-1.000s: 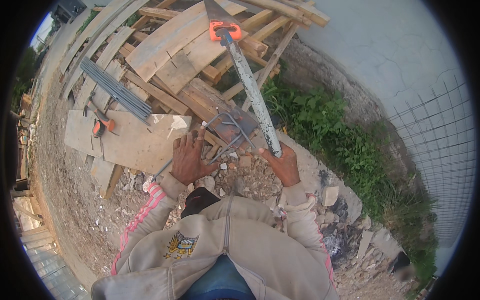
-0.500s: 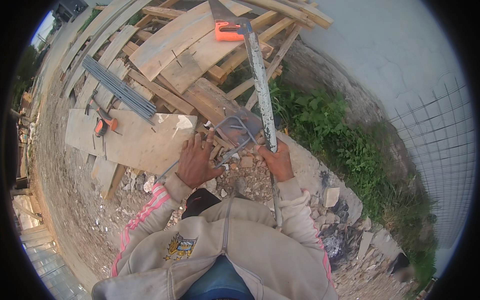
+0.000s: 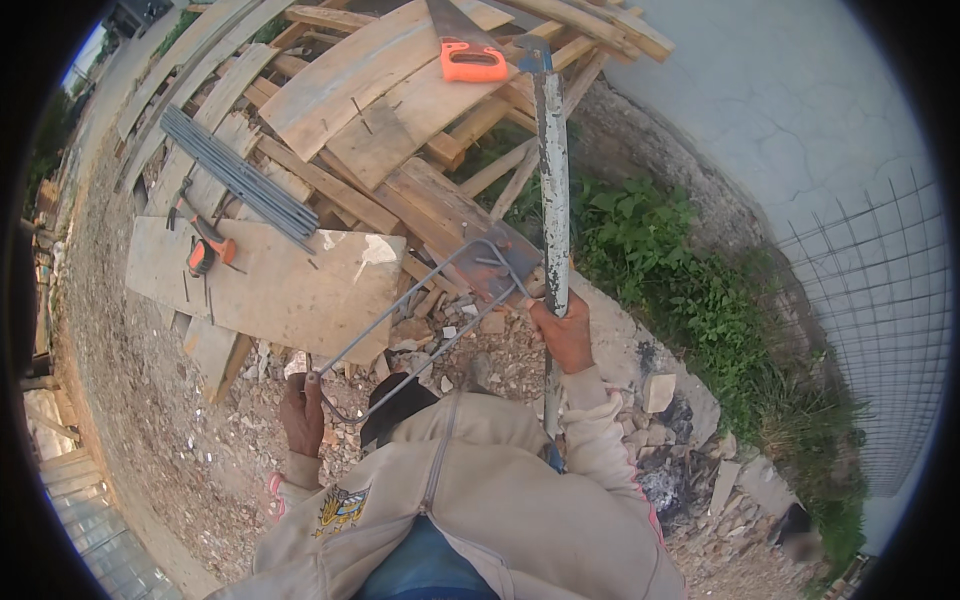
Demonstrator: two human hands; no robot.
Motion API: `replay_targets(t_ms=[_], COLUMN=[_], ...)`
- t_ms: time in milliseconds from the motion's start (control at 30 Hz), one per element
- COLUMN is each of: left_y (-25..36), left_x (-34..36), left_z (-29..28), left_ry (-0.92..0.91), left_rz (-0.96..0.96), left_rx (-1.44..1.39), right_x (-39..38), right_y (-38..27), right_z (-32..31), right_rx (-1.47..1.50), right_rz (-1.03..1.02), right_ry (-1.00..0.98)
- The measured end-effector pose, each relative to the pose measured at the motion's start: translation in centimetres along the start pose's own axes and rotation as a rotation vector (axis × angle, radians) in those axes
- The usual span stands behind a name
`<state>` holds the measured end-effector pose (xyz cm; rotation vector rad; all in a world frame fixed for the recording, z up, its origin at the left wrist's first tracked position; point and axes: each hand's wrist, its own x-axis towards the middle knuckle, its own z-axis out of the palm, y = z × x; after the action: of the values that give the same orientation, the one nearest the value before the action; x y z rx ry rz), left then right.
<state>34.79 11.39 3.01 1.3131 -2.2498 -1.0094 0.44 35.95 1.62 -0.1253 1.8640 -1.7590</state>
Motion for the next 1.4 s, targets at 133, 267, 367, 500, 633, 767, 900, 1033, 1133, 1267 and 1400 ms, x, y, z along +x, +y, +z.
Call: replay_targets(t_ms=[133,267,367,500,633,767,900,1033,1133,1267,1400], left_y=[-0.8,-2.4,-2.1,-2.0,-2.0,-1.3,-1.8,-1.2,-2.2,-1.8,5.5], left_x=[-2.3,-1.7,-0.6,0.2,0.4,-0.6,-1.8,-0.8,0.9,1.6,2.2], left_z=[2.8,4.2,4.1,4.0,4.2,4.6,5.0,4.9,4.0,3.6,4.3], left_ry=[-0.058,0.015,0.054,0.038,0.033,0.051,0.077,0.099,0.046,0.224,0.272], left_rz=[-0.287,-0.323,-0.308,-0.338,-0.322,-0.321,-0.374,-0.397,-0.359,0.024,0.387], left_rx=[-0.510,-0.531,-0.569,-0.593,-0.563,-0.608,-0.701,-0.677,-0.541,0.038,0.183], right_x=[0.0,-0.2,-0.1,-0.3,-0.1,0.3,1.5,1.7,1.6,1.4,1.8], right_y=[-0.4,-0.6,-0.2,-0.3,-0.2,-0.4,-0.1,-0.8,-0.3,-0.6,1.1], right_z=[0.1,0.3,0.3,0.4,0.2,0.0,0.2,0.6,0.5,0.5,0.1], right_rx=[-0.016,-0.011,-0.018,-0.022,-0.036,-0.010,-0.059,-0.108,-0.149,-0.183,-0.131], right_rz=[0.017,0.008,0.001,-0.002,0.024,0.005,-0.054,-0.113,-0.157,-0.136,-0.149], right_ry=[0.006,0.013,0.028,0.035,0.042,-0.015,-0.049,-0.067,-0.042,-0.020,-0.045])
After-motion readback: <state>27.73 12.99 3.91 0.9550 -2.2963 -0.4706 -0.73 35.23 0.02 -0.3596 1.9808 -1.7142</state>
